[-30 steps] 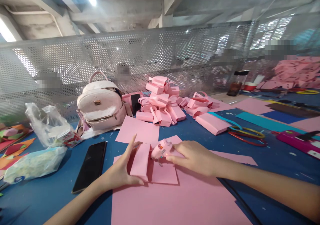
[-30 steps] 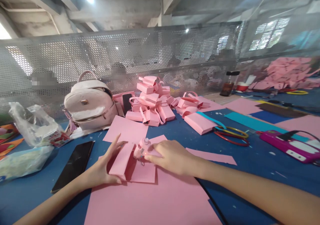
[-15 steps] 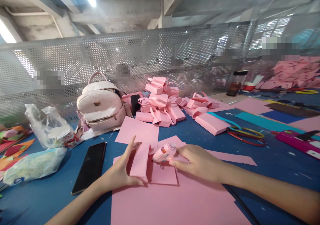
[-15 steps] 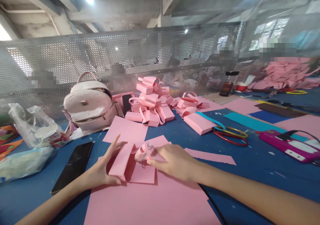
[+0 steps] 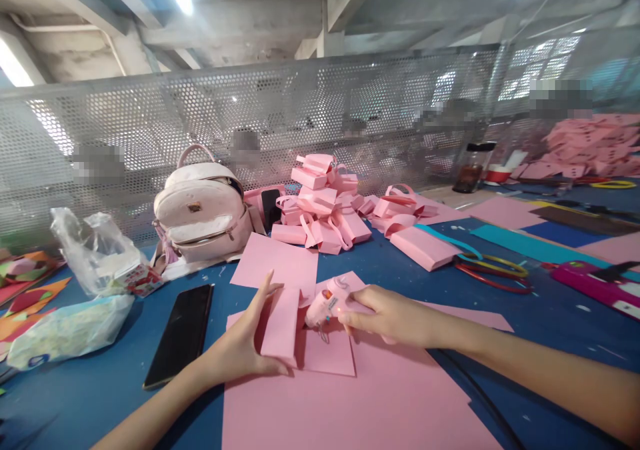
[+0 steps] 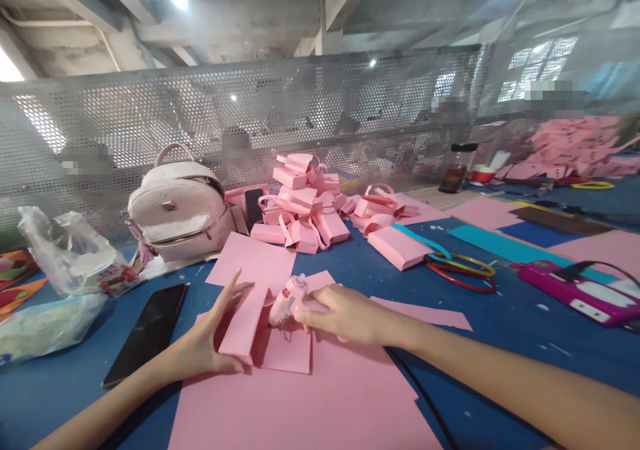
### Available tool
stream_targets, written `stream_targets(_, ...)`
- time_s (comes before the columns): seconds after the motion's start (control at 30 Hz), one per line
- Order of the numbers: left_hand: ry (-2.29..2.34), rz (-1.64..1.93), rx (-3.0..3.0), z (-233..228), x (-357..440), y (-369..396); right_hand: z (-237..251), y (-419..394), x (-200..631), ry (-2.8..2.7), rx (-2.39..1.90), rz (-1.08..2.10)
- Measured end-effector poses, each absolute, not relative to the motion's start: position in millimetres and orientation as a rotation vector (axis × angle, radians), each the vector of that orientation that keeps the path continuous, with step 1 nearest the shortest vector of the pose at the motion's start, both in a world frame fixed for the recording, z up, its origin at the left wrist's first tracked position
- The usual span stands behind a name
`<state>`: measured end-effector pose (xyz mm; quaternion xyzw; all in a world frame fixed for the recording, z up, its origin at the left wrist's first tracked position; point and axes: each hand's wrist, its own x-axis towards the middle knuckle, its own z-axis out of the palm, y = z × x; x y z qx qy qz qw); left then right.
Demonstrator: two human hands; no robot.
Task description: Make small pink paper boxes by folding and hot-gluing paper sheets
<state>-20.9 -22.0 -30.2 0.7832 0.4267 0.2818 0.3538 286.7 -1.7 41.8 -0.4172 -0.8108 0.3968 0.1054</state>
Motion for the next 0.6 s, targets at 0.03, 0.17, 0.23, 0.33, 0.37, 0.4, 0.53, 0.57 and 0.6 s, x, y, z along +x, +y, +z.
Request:
stream_targets(0.03,1.104,0.73,2.029,-30,-21,-22,40,2,288,-2.364,-1.233,1.238)
stream_targets(0.17,1.11,0.726,2.033,-30,-21,-22,40,11,289,-2.314,-1.199,1.341)
stream_targets(0.23,1.122,0.714,2.028,-28,-20,-22,41,14,289,-2.29,-1.171,1.404)
stream_targets(0.33,1.132,0.69,2.028,-26,-20,-22,41,17,289,-2.27,-1.12,1.474)
stream_targets(0.37,1.132,0.684,2.03,-25,-20,-22,41,18,289,-2.272,-1.111,1.486)
stream_targets(0.4,1.128,0.681,2.034,-25,-20,-22,41,19,289,-2.277,-1.109,1.493)
stream_targets(0.53,1.105,0.687,2.044,-25,-21,-21,42,19,291,-2.299,-1.178,1.465)
stream_targets(0.57,1.103,0.689,2.046,-25,-22,-21,43,18,291,-2.308,-1.177,1.449)
stream_targets(0.6,1.104,0.69,2.048,-26,-22,-21,44,18,292,-2.319,-1.163,1.43)
